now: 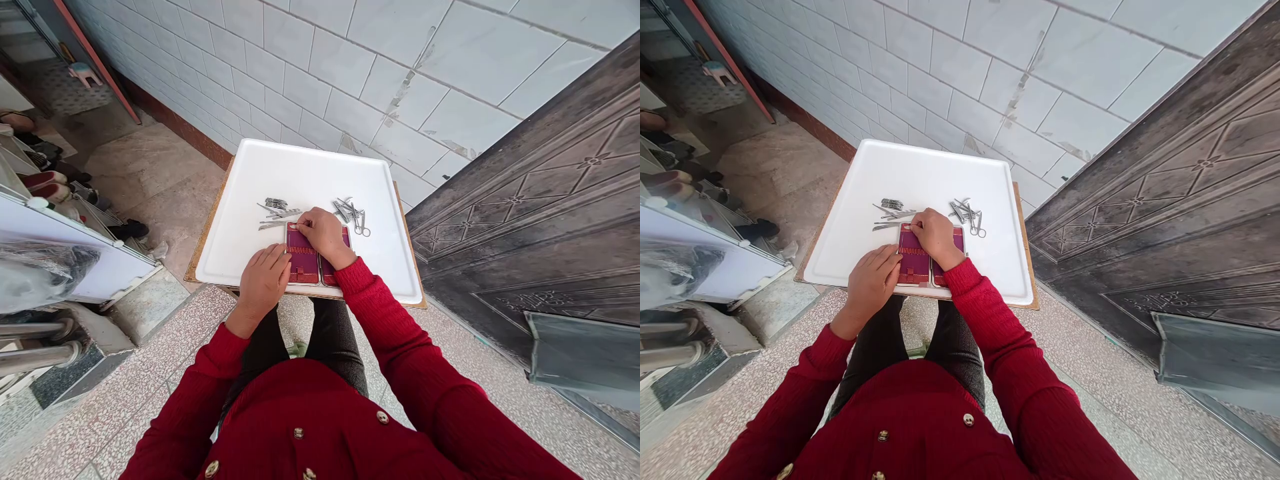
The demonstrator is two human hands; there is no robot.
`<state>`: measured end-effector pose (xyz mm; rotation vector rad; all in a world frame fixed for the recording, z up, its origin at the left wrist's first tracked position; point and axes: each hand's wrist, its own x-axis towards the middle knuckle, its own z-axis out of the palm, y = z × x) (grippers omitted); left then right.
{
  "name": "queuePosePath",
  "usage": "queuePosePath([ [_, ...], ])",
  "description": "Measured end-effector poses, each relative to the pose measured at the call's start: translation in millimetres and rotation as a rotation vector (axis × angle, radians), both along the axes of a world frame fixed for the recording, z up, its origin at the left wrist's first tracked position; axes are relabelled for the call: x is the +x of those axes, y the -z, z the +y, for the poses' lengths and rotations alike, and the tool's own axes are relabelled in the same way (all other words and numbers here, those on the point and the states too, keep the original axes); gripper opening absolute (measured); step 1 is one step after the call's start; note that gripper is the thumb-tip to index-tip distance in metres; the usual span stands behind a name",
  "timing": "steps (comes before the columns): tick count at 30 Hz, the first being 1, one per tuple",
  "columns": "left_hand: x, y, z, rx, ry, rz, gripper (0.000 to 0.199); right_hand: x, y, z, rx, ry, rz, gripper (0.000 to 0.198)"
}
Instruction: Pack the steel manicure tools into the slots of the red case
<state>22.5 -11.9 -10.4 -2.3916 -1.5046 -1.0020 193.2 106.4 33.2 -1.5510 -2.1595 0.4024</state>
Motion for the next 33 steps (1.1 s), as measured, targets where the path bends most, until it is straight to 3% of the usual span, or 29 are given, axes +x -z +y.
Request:
queuePosePath([
  [8,-0.3,1.0,0.2,-0.026,-0.002,-0.012,0.027,0.2,-0.8,0.0,0.010,0.017,0.009,0.015],
  [17,0.0,-0.5,-0.4,0.013,0.001,0.011,0.027,-0.5,7.0,0.4,0.059,-0.117,0.055,0.028],
  [27,-0.9,-0.7,-1.1,0.006,0.008,0.001,0.026,14.7,1.7,11.3,0.080,0.017,0.153,0.029],
  [33,-0.7,-1.5,-1.0,-0.016,0.002,0.005,0.026,10.9,3.2,7.7,0.053,-0.099,0.120,0.036],
])
